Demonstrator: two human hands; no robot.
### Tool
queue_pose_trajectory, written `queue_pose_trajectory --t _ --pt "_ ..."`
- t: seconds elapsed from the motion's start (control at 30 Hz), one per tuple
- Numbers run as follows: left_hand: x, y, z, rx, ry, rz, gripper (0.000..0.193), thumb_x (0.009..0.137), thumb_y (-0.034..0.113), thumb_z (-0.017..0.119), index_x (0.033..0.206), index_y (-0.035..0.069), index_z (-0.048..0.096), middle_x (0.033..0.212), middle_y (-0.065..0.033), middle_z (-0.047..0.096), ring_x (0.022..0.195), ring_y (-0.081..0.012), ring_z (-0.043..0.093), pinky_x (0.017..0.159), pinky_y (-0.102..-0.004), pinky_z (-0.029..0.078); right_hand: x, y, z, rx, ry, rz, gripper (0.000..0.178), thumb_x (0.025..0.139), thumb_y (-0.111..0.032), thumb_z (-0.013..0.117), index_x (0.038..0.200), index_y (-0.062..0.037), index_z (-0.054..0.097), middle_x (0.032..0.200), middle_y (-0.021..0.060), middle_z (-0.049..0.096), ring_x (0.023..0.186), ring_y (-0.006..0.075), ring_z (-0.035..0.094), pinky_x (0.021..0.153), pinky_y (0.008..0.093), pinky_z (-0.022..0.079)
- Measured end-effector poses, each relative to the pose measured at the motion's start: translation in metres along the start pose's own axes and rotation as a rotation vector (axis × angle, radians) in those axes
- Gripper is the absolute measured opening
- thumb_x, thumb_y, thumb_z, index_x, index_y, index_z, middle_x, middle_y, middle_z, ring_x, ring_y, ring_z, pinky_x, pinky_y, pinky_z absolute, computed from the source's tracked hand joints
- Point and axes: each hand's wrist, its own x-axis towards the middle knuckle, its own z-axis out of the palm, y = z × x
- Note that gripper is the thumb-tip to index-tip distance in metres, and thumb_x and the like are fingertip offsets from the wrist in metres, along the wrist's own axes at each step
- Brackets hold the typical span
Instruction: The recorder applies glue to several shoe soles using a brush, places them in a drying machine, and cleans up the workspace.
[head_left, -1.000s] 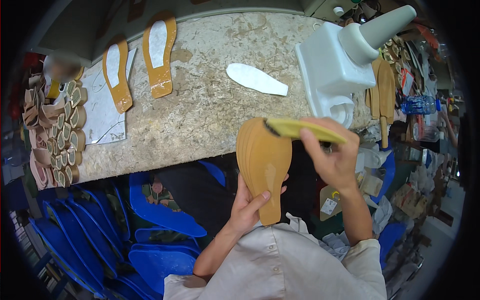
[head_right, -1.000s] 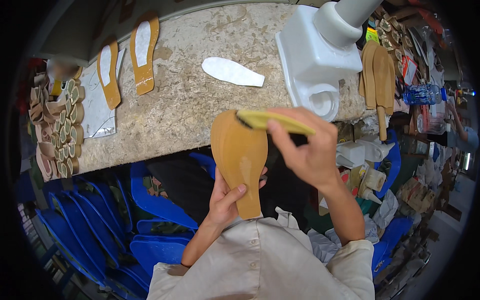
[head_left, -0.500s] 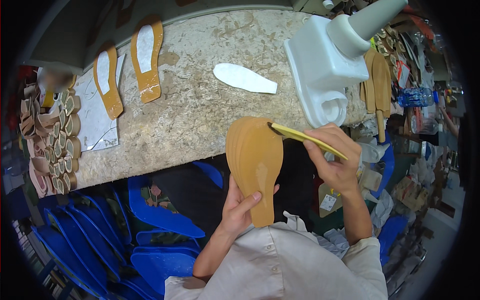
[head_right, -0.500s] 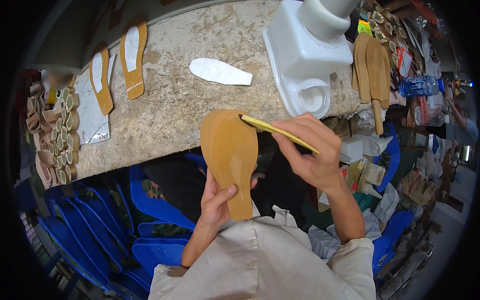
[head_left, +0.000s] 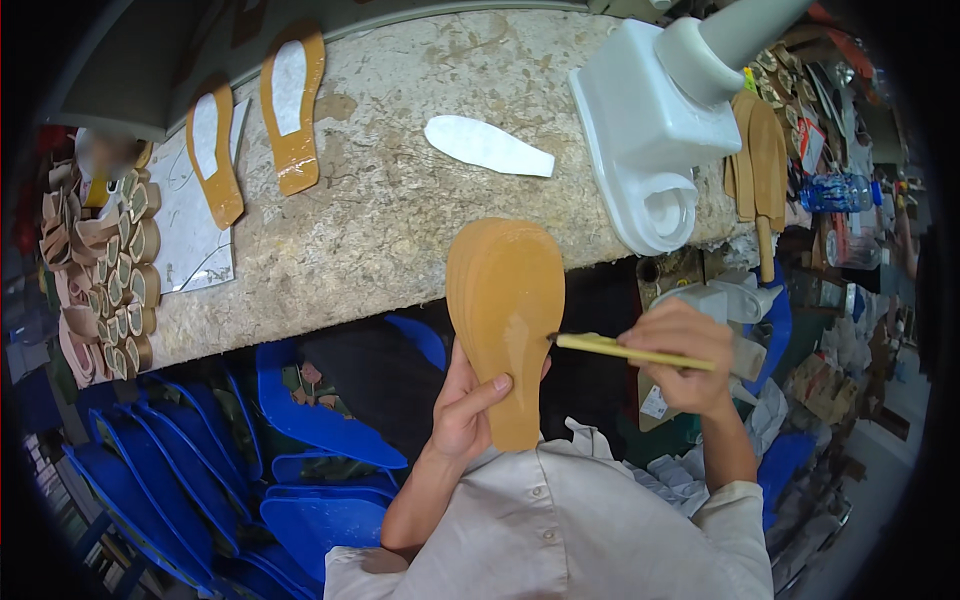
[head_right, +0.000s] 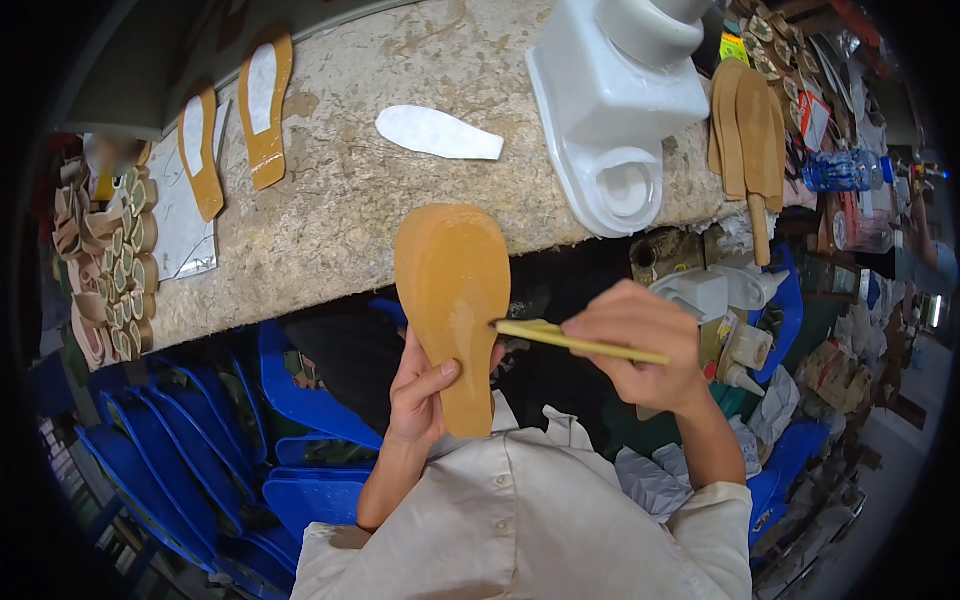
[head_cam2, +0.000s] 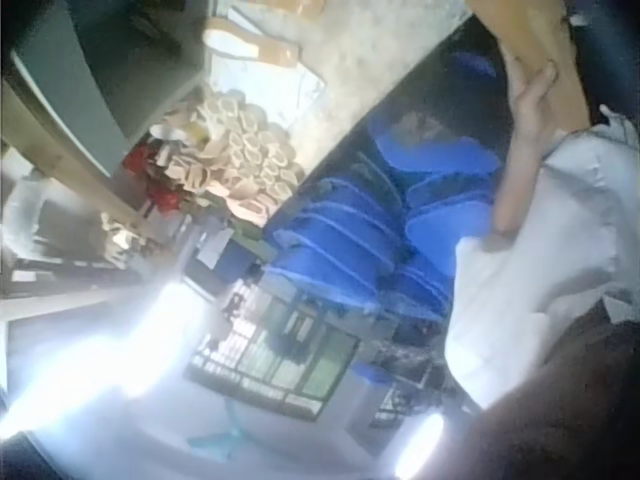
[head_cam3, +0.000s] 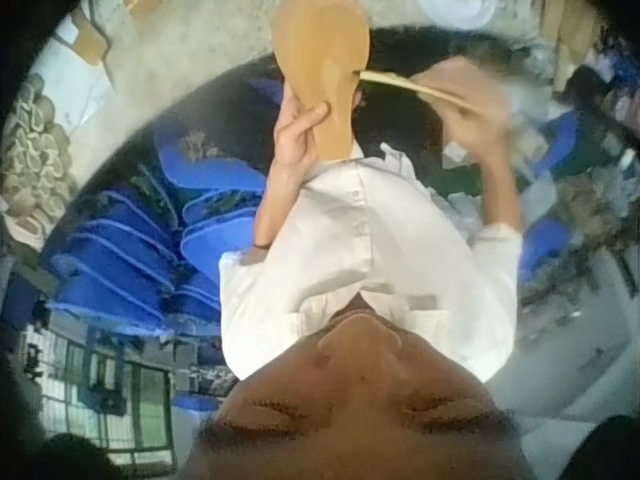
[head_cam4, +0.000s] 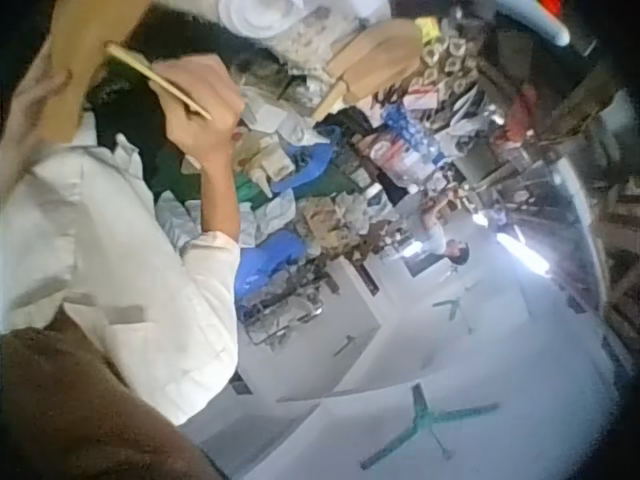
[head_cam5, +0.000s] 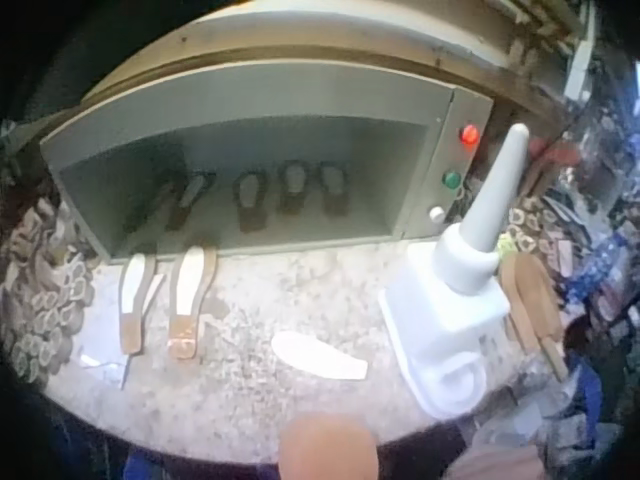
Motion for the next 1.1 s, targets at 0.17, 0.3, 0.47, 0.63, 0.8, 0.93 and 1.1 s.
queue_pose_trajectory --t 0.17,0.3,0.47,0.63,0.8,0.93,1.1 --pt "0.001 0.001 0.001 -0.011 0.012 0.019 0.074 0.093 -0.006 0.051 0.157 0.011 0.018 0.153 -0.0174 0.038 0.142 -0.032 0.044 0.117 -0.0525 0.037 0.031 0.009 0.021 0.155 0.341 0.377 0.018 0.089 0.001 0.072 0.107 0.0056 0.072 0.093 0.0114 0.075 0.083 0.0137 0.07 0.075 0.0252 0.053" --pt "0.001 0.004 0.004 -0.007 -0.02 0.019 0.073 0.093 -0.006 0.051 0.157 0.011 0.019 0.152 -0.017 0.04 0.14 -0.0314 0.046 0.116 -0.0518 0.038 0.028 -0.005 -0.003 -0.033 0.488 0.35 0.019 0.089 0.002 0.073 0.108 0.0055 0.072 0.1 0.0117 0.074 0.09 0.0131 0.068 0.081 0.0252 0.052" --pt "0.004 0.008 0.006 0.098 0.023 0.081 0.073 0.093 -0.003 0.055 0.156 0.011 0.021 0.144 -0.0199 0.048 0.128 -0.0336 0.056 0.108 -0.0481 0.046 0.023 0.008 -0.066 -0.137 0.563 0.276 0.019 0.086 0.003 0.075 0.105 0.0054 0.073 0.097 0.0124 0.074 0.088 0.014 0.068 0.08 0.0257 0.052" --pt "0.004 0.008 0.005 0.119 0.05 0.074 0.073 0.093 0.0 0.057 0.156 0.011 0.021 0.14 -0.0205 0.051 0.124 -0.0334 0.058 0.103 -0.0434 0.05 0.036 0.027 -0.095 -0.211 0.218 0.206 0.015 0.084 0.002 0.075 0.1 0.0037 0.075 0.093 0.0116 0.075 0.085 0.0149 0.07 0.078 0.0272 0.054" --pt "0.002 0.006 0.002 0.11 0.012 0.13 0.078 0.093 0.015 0.063 0.157 0.009 0.019 0.146 -0.02 0.046 0.128 -0.0326 0.056 0.107 -0.0434 0.048 0.043 0.039 -0.096 -0.132 0.046 0.282 0.016 0.088 -0.005 0.075 0.102 0.0027 0.075 0.093 0.0101 0.074 0.084 0.0167 0.07 0.078 0.0288 0.054" --pt "-0.001 0.004 -0.002 0.059 0.011 0.159 0.079 0.095 0.026 0.061 0.159 0.009 0.018 0.151 -0.0186 0.041 0.133 -0.0326 0.051 0.111 -0.0465 0.044 0.051 0.054 -0.105 0.406 0.079 0.693 0.024 0.092 -0.013 0.073 0.11 0.0033 0.071 0.096 0.0105 0.073 0.086 0.0153 0.069 0.078 0.0272 0.055" --pt "-0.004 0.0 -0.009 -0.063 -0.087 0.123 0.075 0.103 0.049 0.046 0.161 0.012 0.016 0.162 -0.0135 0.031 0.147 -0.0334 0.036 0.117 -0.058 0.032 0.039 0.026 -0.066 0.73 0.088 0.64 0.024 0.092 -0.009 0.071 0.112 0.005 0.068 0.103 0.0121 0.072 0.085 0.0149 0.069 0.077 0.0265 0.055"
